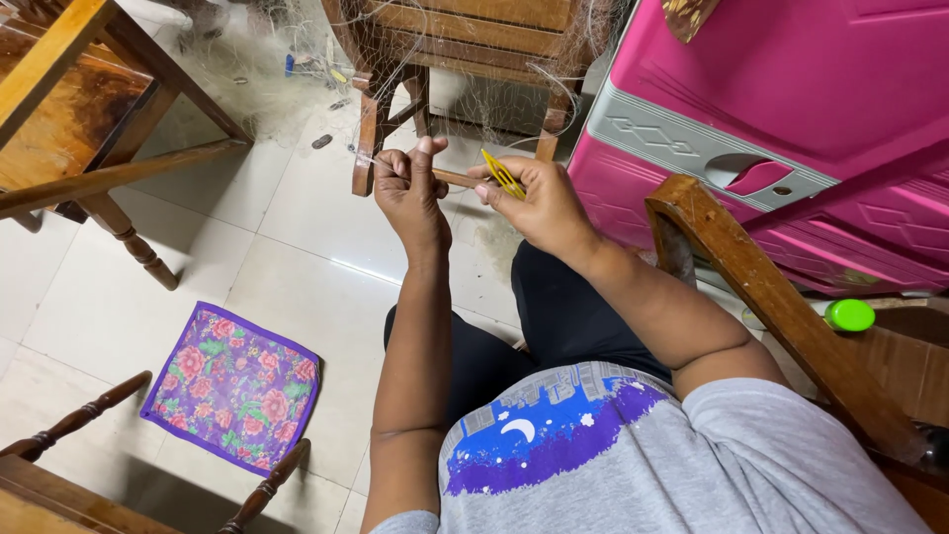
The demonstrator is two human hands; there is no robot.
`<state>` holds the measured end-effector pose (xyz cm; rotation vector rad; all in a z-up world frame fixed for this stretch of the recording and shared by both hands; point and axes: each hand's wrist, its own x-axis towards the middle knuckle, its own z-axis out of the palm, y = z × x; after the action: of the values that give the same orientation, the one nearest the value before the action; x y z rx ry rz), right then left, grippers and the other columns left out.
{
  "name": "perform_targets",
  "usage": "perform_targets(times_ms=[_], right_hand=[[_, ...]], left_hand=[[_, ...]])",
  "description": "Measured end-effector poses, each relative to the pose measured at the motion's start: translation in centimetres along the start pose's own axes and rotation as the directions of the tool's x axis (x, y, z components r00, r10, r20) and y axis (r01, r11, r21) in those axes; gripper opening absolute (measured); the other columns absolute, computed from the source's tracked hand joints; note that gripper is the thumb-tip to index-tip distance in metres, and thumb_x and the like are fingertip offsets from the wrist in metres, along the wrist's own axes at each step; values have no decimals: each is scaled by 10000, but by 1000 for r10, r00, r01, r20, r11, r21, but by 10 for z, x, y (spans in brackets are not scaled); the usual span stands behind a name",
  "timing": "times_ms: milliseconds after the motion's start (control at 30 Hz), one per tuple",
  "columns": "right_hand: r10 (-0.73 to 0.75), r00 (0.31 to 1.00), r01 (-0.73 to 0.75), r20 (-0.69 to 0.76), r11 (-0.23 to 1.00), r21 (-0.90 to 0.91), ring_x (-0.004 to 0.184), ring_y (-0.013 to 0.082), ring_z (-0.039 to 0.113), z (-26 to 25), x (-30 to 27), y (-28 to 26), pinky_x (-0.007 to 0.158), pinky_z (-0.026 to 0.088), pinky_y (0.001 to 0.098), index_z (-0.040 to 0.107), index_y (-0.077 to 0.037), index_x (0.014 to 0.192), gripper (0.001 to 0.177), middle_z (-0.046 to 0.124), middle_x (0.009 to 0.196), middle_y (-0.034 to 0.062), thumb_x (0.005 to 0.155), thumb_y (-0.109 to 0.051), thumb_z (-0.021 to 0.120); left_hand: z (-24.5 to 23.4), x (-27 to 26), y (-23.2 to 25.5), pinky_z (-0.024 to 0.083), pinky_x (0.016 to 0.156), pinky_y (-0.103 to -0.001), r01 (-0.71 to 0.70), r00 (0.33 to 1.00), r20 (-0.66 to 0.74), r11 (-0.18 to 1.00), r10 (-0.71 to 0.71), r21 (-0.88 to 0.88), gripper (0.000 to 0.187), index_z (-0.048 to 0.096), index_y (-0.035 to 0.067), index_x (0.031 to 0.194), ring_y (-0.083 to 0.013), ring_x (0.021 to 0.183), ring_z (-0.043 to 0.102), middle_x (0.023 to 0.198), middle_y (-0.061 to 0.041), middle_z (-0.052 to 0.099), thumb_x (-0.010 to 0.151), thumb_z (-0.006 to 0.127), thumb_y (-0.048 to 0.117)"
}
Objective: Repairing a fine-mesh fishing net using a netting needle and scissors
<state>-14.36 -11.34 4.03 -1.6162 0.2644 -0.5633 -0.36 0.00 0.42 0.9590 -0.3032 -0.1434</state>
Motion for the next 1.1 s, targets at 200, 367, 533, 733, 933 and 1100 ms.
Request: perform_targets(times_ms=[200, 367, 533, 733, 933, 1100], right_hand=[[-83, 994, 69, -67, 979, -192, 541, 20, 567, 3, 17, -12, 546, 461, 155, 905, -130, 1054, 132, 681, 629, -43, 955, -44, 902], [-93, 994, 87, -65, 993, -83, 566, 18, 550, 7, 14, -17, 563, 460, 162, 901, -101, 1006, 161, 650, 623, -26, 933, 35, 852], [-149, 984, 141, -95, 986, -86, 717, 74, 650, 4, 10, -9, 659, 567, 257, 878, -57, 1223, 155, 843, 901, 108, 1075, -49, 831], [-375, 924, 380, -74, 922, 71, 965, 197, 696, 19, -32, -17, 878, 624, 341, 667, -27, 1332, 255, 632, 1465, 250, 1295, -154, 449], [-458, 889, 455, -16, 887, -71, 1267, 367, 714, 44, -70, -41, 1198, 568, 516, 853, 15, 1326, 320, 603, 1348, 188, 1281, -159, 587], [-420, 905, 424, 63, 903, -74, 1009, 284, 824, 57, -73, -33, 941, 659, 394, 921, -37, 1301, 200, 727, 1118, 129, 1144, -28, 798]], left_hand=[[-5, 11, -19, 430, 576, -163, -25, 1000, 19, 999, 24, 41, 587, 401, 250, 1139, 40, 642, 575, 1086, -136, 916, 1076, 958, 78], [-18, 17, -31, 396, 608, -152, -57, 998, -1, 997, 57, 51, 637, 382, 255, 1132, 49, 628, 484, 1059, -93, 917, 1054, 982, 58], [-10, 2, -2, 392, 601, -205, -31, 1000, 6, 999, 31, 10, 501, 384, 253, 1117, -13, 641, 434, 1126, -112, 903, 1146, 849, 71], [-51, -1, -46, 608, 954, -243, -67, 979, 182, 988, 92, -143, 535, 390, 247, 1235, -16, 876, 538, 1607, -46, 632, 1114, 783, -95], [-54, -8, -49, 618, 966, -262, -172, 968, 155, 973, 195, -153, 619, 474, 156, 1446, -66, 953, 610, 1505, -78, 558, 1056, 861, -129], [-75, -6, -75, 722, 1092, -396, -135, 990, 6, 960, 141, -246, 611, 543, -10, 1604, -184, 1097, 760, 1456, -192, 630, 1071, 806, -155]])
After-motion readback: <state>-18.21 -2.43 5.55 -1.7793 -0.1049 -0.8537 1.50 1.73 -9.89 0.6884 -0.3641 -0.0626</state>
